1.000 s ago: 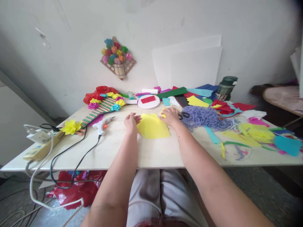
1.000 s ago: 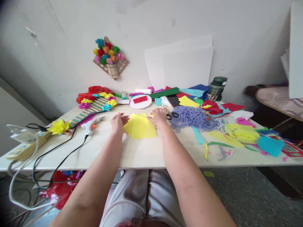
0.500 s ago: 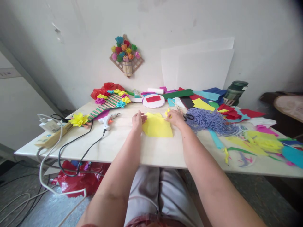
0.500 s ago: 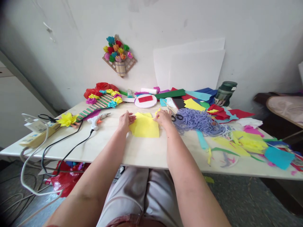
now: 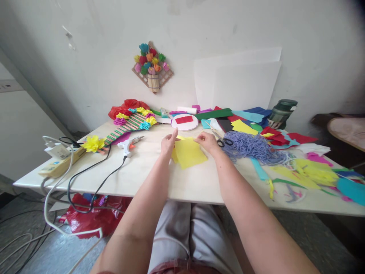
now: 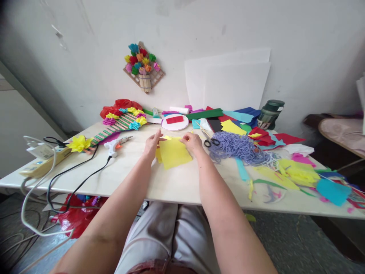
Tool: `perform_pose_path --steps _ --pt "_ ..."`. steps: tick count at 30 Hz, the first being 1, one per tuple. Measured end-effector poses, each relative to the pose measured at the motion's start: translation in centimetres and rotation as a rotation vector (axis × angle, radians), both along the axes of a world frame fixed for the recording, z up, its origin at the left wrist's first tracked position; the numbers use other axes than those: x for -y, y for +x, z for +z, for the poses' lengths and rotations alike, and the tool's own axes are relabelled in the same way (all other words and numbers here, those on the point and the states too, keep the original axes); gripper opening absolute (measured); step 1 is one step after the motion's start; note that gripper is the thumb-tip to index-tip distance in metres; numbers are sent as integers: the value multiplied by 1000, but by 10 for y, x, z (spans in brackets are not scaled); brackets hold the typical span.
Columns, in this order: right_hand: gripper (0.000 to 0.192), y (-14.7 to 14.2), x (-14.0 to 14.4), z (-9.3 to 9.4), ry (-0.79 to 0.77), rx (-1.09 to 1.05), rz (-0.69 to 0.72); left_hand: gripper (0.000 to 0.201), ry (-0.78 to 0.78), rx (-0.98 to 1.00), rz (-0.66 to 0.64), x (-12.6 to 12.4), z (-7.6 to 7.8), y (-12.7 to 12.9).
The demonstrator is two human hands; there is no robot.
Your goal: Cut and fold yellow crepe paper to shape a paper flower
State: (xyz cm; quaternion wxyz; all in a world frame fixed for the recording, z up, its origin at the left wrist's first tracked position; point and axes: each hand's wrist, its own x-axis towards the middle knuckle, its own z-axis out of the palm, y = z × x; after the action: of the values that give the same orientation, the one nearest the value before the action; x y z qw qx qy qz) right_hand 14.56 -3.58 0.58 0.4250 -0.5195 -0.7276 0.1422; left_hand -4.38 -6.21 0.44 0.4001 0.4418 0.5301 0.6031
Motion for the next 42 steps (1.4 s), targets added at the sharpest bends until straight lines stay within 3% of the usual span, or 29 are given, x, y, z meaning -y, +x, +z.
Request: perform_pose_path --steps 3,6,9,12,16,20,24,30,35,42 --pt "18 -4 3 1 -3 -64 26 34 57 -129 -42 2 -2 4" --pt "18 -9 6 2 -82 -263 109 23 3 -186 -66 3 -4 8" --pt "22 -15 10 2 -281 -555 257 21 0 -106 -72 4 -3 8" --pt "29 -18 12 0 -400 -682 367 22 28 2 -66 6 0 6" --pt "23 -18 10 -3 -406 -682 334 22 36 73 -90 8 1 4" --pt "20 -16 8 -4 -422 -687 259 22 -94 153 -163 6 0 3" --pt "21 -12 9 -3 -470 -720 300 39 -191 307 -248 3 2 0" --pt "20 -10 9 -2 -528 -730 350 57 -289 331 -336 6 9 -4" --pt "19 -11 9 -2 -535 -692 384 48 -330 327 -412 10 11 -2" --pt "19 -11 10 -4 -550 -655 416 29 -198 114 -382 6 -4 -4"
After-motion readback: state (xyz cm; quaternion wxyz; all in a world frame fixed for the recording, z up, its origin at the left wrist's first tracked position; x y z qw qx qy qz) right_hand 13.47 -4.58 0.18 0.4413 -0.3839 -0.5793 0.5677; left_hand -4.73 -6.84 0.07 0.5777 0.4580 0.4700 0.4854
